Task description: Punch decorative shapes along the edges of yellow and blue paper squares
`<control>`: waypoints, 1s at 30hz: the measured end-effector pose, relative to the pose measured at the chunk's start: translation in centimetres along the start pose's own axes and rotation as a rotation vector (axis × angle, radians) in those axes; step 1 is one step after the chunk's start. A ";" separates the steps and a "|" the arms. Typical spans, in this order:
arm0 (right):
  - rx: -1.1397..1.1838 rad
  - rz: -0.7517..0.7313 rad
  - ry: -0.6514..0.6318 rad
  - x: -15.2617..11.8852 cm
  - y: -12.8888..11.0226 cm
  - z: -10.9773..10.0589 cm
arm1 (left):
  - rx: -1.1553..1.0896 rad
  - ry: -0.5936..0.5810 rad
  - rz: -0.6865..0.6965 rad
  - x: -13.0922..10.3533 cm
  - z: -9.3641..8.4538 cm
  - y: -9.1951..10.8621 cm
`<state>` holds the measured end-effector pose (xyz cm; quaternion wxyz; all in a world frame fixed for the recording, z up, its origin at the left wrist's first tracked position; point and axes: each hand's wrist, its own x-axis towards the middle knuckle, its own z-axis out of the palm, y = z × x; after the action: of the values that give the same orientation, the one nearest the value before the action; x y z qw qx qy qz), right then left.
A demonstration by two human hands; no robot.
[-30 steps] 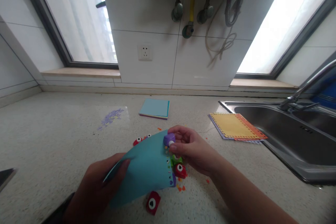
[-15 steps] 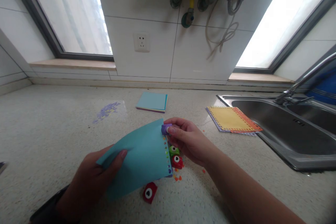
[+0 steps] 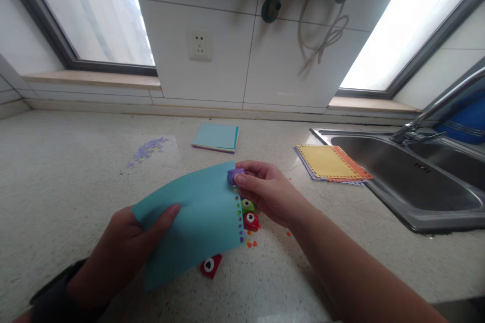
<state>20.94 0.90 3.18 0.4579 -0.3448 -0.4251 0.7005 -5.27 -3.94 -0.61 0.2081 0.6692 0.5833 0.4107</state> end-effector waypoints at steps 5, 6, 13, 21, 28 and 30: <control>-0.031 0.002 -0.024 0.2 0.2 -0.3 | -0.108 -0.098 -0.174 0.2 -0.2 -0.4; -0.038 0.002 -0.025 0.2 0.2 -0.3 | -0.114 -0.105 -0.184 0.2 -0.2 -0.5; -0.055 0.005 -0.025 0.2 0.2 -0.3 | -0.119 -0.111 -0.177 0.2 -0.3 -0.4; -0.058 0.002 -0.026 0.3 0.3 -0.3 | -0.059 -0.078 -0.116 0.2 -0.4 -0.2; -0.092 -0.014 -0.034 0.3 0.3 -0.4 | -0.073 -0.082 -0.121 0.1 -0.3 -0.5; -0.094 -0.011 -0.035 0.3 0.2 -0.4 | -0.075 -0.074 -0.122 0.1 -0.3 -0.5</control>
<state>21.09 1.21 2.79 0.4374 -0.3513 -0.4673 0.6832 -5.84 -3.81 -0.79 0.2791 0.6387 0.5990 0.3940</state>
